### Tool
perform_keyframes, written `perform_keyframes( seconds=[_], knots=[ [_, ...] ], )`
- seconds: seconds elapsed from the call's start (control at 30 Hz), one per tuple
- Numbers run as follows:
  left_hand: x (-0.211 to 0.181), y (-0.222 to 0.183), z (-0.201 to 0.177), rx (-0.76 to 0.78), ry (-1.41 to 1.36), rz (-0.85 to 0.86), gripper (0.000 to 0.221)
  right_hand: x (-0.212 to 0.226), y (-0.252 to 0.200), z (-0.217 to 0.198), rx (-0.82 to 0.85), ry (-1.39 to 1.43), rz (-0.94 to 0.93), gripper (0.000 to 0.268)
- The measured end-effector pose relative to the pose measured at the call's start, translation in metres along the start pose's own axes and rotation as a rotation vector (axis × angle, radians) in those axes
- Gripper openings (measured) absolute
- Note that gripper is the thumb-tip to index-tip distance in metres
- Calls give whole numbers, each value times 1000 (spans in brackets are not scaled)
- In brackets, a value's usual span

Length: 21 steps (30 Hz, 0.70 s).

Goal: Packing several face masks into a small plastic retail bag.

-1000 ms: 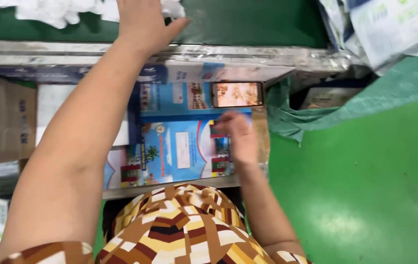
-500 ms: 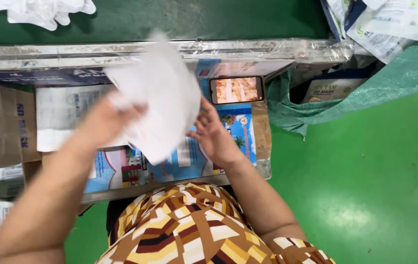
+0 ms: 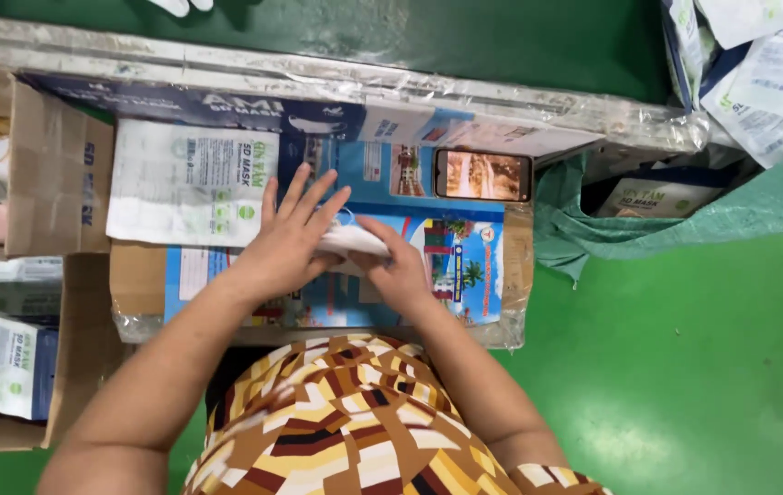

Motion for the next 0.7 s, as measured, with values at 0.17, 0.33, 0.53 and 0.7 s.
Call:
perform_keyframes(
  seconds=[0.17, 0.33, 0.53, 0.7],
  knots=[
    [28, -2, 48, -91, 171, 49, 58, 1, -11, 4, 41, -59, -96, 85],
    [-4, -3, 13, -211, 85, 110, 88, -15, -18, 5, -22, -10, -146, 70],
    [16, -10, 21, -339, -444, 197, 67, 10, 2, -28, 102, -205, -39, 27],
    [51, -7, 14, -332, 31, -347, 32, -40, -17, -87, 202, 278, 401, 25]
  ],
)
Point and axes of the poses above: each hand's wrist, its own y-axis towards the middle knuckle, its own z-axis out of the palm, x = y × z, the point moved 3 cm from there along y, towards the middle knuckle, and after that the axes turned 4 degrees about z, right-handed, at the moved point
